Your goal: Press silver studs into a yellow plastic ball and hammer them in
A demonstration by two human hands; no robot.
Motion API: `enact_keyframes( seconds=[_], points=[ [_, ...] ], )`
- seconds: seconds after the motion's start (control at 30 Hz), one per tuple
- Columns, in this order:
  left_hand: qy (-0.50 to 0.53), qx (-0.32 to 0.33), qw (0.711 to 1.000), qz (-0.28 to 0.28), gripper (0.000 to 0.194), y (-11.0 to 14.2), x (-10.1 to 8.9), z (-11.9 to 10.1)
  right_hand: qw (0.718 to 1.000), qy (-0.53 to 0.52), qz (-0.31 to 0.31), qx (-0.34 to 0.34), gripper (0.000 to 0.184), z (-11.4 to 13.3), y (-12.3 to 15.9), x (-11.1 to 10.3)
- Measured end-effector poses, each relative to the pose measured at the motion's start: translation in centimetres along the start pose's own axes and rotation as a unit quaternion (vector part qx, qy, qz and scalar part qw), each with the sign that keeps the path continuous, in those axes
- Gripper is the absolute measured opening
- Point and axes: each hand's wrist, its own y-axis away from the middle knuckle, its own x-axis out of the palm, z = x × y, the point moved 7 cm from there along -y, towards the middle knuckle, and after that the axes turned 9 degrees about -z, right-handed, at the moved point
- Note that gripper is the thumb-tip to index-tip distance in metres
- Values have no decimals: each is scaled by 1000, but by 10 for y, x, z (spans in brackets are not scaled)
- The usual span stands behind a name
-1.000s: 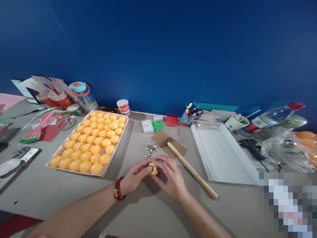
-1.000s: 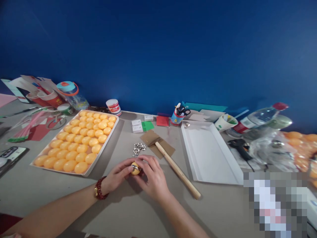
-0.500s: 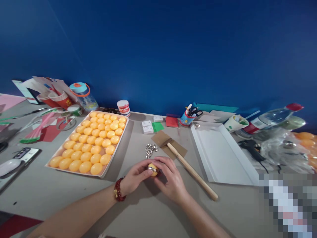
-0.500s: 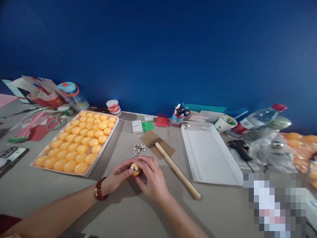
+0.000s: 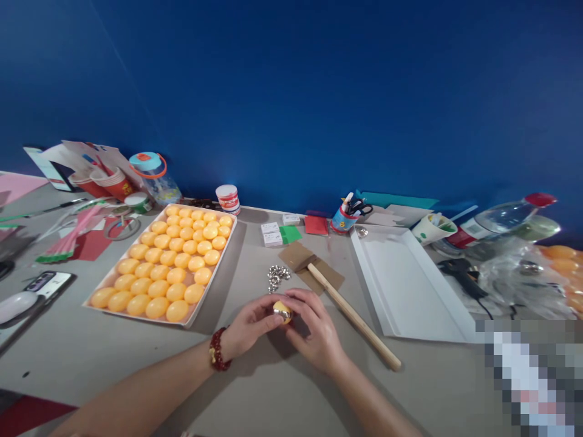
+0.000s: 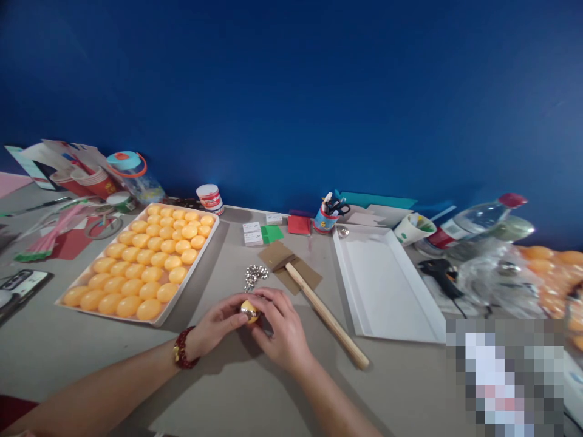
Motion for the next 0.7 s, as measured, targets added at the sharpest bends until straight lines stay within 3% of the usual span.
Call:
enact_keyframes(
  seconds=[0.33, 0.7],
  points=[
    [16, 24, 999, 34, 44, 2, 3, 0, 1000, -10, -12, -15, 42, 6, -4, -3],
    [-5, -13, 1000, 3, 33, 2, 0, 1, 999, -52, -7, 12, 42, 1, -2, -3]
  ],
)
